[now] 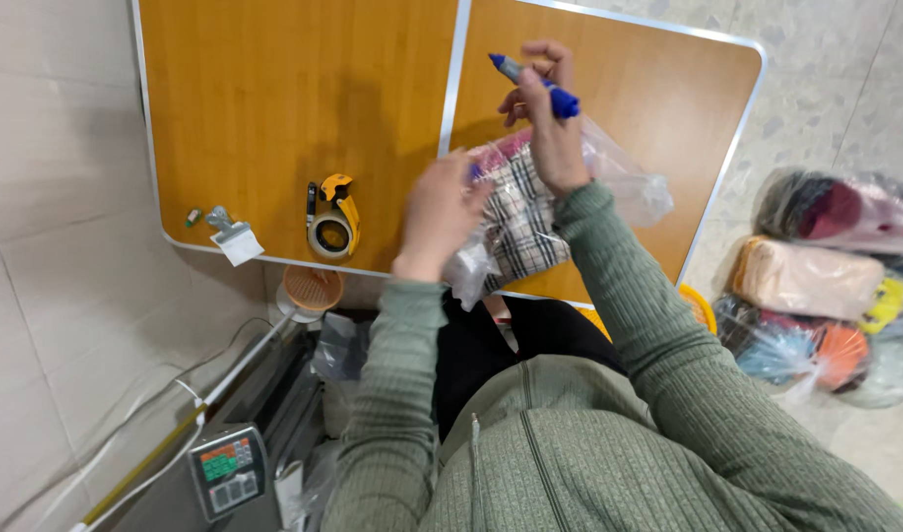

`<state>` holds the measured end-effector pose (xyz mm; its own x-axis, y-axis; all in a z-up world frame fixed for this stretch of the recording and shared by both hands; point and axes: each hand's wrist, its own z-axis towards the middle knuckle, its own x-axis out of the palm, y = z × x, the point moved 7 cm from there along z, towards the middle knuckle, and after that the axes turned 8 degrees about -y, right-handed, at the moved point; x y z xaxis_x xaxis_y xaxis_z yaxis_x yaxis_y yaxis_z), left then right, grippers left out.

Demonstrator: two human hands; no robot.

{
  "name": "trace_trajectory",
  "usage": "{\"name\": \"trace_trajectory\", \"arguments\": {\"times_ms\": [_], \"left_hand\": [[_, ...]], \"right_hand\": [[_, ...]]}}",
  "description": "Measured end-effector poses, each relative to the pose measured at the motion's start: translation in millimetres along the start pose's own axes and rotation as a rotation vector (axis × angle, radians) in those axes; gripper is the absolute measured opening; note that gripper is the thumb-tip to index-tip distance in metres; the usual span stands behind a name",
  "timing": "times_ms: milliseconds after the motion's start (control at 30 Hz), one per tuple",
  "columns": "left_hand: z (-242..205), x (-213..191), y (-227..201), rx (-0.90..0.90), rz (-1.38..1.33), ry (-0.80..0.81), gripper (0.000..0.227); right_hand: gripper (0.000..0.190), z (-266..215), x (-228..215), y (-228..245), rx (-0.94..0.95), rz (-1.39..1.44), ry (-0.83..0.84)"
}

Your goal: The person folds and places several folded garments into clear plastic bags on a wooden table, then seals the bags with a tape dispenser and labels them with a marker. The person stacks the sealed packages on the floor.

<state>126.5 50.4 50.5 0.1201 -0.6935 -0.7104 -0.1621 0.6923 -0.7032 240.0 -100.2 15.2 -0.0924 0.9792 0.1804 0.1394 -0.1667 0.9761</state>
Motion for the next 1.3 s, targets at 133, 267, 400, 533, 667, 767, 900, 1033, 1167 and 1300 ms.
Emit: {"name": "trace_trajectory", "arguments": {"times_ms": [133, 267, 400, 533, 667, 767, 900, 1033, 1167, 1300], "left_hand": [[-13, 46, 2, 0.149, 0.213, 0.238, 0.053], [-39, 61, 22, 0.176, 0.209, 0.266, 0.046], [-53, 67, 31, 0.235, 0.219, 0.23, 0.037], [-64, 64, 36, 0.31, 0.2, 0.152, 0.036], [-72, 61, 44, 0.359, 0.177, 0.086, 0.019], [-74, 63, 47, 0.381, 0.211, 0.057, 0.014], [-74, 64, 48, 0.364, 0.177, 0.051, 0.018], [-72, 65, 46, 0.353, 0.134, 0.079, 0.025], [-72, 62, 46, 0.333, 0.107, 0.087, 0.025], [-71, 59, 44, 0.342, 0.122, 0.06, 0.032]], "right_hand": [[0.016, 5, 6, -52, 0.043, -0.149, 0.053], [0.023, -21, -10, -83, 0.083, -0.357, 0.031], [0.024, -31, -15, -87, 0.007, -0.238, -0.023], [0.023, -37, -23, -85, -0.041, -0.313, -0.022], [0.025, -39, -29, -84, -0.049, -0.293, -0.031], [0.025, -38, -30, -83, -0.062, -0.349, -0.024], [0.025, -39, -30, -85, -0.024, -0.415, -0.004], [0.021, -38, -34, -85, -0.039, -0.49, -0.001], [0.018, -38, -34, -86, -0.063, -0.475, 0.031], [0.018, -37, -37, -89, -0.024, -0.433, -0.038]]}}
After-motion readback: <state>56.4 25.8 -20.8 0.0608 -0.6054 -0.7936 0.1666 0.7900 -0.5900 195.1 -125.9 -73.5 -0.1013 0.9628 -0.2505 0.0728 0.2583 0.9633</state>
